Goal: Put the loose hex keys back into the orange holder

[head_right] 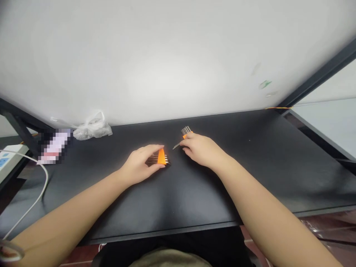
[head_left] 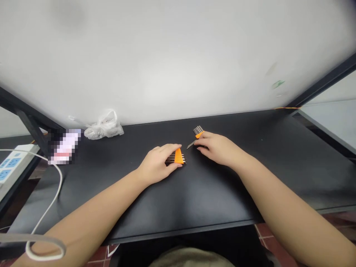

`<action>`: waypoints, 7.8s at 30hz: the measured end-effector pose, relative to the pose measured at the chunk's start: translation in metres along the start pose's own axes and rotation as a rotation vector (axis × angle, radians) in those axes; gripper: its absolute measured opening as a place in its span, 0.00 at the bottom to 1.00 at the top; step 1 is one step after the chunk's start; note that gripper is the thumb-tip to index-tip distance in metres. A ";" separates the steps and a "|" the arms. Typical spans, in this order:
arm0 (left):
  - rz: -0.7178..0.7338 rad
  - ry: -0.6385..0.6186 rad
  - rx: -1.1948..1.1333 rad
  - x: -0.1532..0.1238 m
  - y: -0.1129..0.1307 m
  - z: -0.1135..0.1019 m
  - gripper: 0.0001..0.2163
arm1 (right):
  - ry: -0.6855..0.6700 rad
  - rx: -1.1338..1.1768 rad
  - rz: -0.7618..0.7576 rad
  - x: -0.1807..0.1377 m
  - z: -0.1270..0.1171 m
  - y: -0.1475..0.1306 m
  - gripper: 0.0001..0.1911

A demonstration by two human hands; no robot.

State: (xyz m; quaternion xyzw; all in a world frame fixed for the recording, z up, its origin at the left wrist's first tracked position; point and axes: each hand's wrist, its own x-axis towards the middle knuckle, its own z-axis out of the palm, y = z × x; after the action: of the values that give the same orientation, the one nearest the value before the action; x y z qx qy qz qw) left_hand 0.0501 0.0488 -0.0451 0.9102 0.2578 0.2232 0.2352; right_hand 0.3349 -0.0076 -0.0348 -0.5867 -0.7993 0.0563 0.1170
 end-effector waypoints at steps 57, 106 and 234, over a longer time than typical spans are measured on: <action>0.069 0.007 0.099 0.001 -0.001 0.002 0.26 | 0.080 0.214 -0.241 -0.002 -0.001 -0.035 0.07; 0.088 -0.025 0.053 0.004 0.005 -0.002 0.22 | 0.118 0.883 -0.043 0.003 0.009 -0.061 0.10; 0.109 -0.077 0.052 0.003 0.003 -0.001 0.25 | 0.030 0.157 -0.198 -0.007 -0.011 -0.046 0.08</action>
State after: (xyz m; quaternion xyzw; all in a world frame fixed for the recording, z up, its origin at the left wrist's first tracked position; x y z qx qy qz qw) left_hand 0.0530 0.0481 -0.0421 0.9365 0.2044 0.1939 0.2086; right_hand 0.2968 -0.0289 -0.0146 -0.4949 -0.8445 0.0982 0.1797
